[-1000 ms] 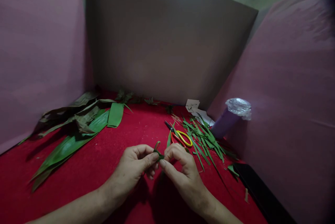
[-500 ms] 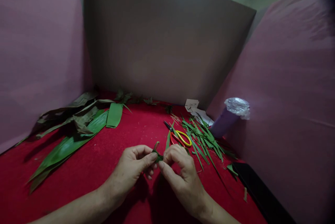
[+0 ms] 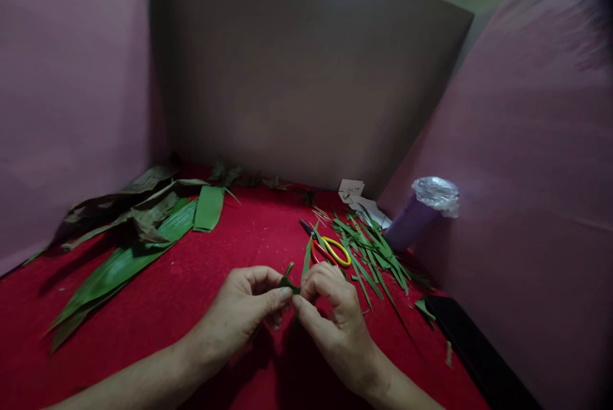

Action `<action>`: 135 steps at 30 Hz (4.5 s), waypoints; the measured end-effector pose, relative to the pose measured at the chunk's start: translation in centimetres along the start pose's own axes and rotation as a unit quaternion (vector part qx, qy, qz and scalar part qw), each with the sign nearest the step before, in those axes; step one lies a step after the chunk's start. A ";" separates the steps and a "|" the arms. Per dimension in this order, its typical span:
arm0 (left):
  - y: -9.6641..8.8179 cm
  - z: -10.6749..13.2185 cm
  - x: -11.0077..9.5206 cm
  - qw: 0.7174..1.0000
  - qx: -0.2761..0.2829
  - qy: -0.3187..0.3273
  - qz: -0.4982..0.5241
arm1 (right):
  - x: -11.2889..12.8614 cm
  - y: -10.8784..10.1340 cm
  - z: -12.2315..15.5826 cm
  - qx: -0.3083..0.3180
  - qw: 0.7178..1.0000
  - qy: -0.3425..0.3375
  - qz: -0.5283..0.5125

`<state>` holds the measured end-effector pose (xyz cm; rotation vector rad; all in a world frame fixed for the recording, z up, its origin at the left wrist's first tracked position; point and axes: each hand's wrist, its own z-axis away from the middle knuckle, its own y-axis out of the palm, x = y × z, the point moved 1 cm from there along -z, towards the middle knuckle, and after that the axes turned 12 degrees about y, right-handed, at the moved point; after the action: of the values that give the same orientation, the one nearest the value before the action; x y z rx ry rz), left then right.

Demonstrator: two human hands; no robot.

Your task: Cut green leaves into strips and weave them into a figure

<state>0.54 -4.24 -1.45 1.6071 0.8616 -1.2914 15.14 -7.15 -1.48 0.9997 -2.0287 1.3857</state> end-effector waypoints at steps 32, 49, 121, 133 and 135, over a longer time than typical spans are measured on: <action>-0.3 -0.2 -0.5 1.000 0.003 0.015 0.013 | -0.4 -1.1 -1.1 0.068 0.991 0.048 -0.103; 0.0 -0.2 0.0 1.000 -0.001 -0.001 0.030 | -0.8 -0.8 -0.9 0.103 0.981 0.124 -0.106; -0.7 -0.3 1.0 0.971 0.113 -0.127 0.167 | -1.2 0.0 -0.8 0.117 0.950 0.147 -0.248; -0.3 -0.3 0.7 0.994 0.060 -0.022 0.094 | -1.0 0.0 -0.8 0.096 0.959 0.115 -0.239; -0.3 -0.3 0.8 0.993 0.064 -0.024 0.091 | -1.0 0.0 -0.8 0.089 0.964 0.109 -0.227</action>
<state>0.52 -3.80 -2.22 1.7062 0.5973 -1.2705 15.70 -6.11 -1.93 1.2345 -1.4196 1.3658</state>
